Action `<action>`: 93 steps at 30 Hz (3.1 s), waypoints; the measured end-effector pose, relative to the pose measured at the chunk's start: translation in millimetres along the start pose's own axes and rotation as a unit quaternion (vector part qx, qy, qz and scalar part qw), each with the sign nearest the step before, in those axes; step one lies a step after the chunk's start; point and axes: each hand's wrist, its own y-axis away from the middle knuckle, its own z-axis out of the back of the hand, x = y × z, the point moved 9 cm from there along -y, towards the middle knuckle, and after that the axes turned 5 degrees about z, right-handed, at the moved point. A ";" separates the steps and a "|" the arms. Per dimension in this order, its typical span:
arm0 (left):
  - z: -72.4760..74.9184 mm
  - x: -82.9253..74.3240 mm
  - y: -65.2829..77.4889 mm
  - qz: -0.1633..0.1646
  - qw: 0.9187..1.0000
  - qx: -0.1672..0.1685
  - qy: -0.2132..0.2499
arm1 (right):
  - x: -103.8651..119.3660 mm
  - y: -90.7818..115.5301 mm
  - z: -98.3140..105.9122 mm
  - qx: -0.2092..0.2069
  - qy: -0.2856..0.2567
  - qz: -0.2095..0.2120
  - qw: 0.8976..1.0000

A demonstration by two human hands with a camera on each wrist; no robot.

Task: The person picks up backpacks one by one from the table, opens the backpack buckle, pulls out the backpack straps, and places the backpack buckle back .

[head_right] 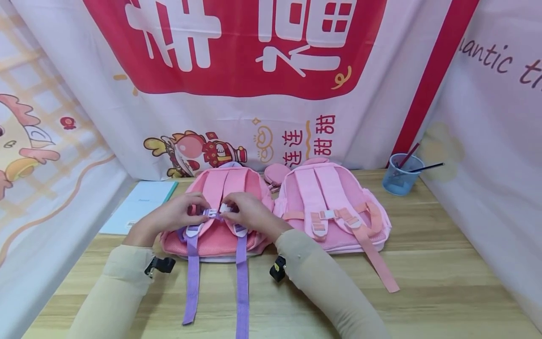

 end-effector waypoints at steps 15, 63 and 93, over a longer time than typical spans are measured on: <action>1.8 5.2 2.2 0.020 1.000 0.003 0.011 | 0.2 13.6 9.6 -0.001 0.147 0.000 0.989; 25.1 -4.2 8.2 -0.029 0.998 -0.050 0.015 | 7.8 -15.8 -14.1 0.003 -0.026 -0.017 1.000; 25.7 -2.4 10.6 -0.031 0.996 -0.074 0.029 | 7.8 -10.0 -3.0 -0.060 -0.190 -0.178 0.964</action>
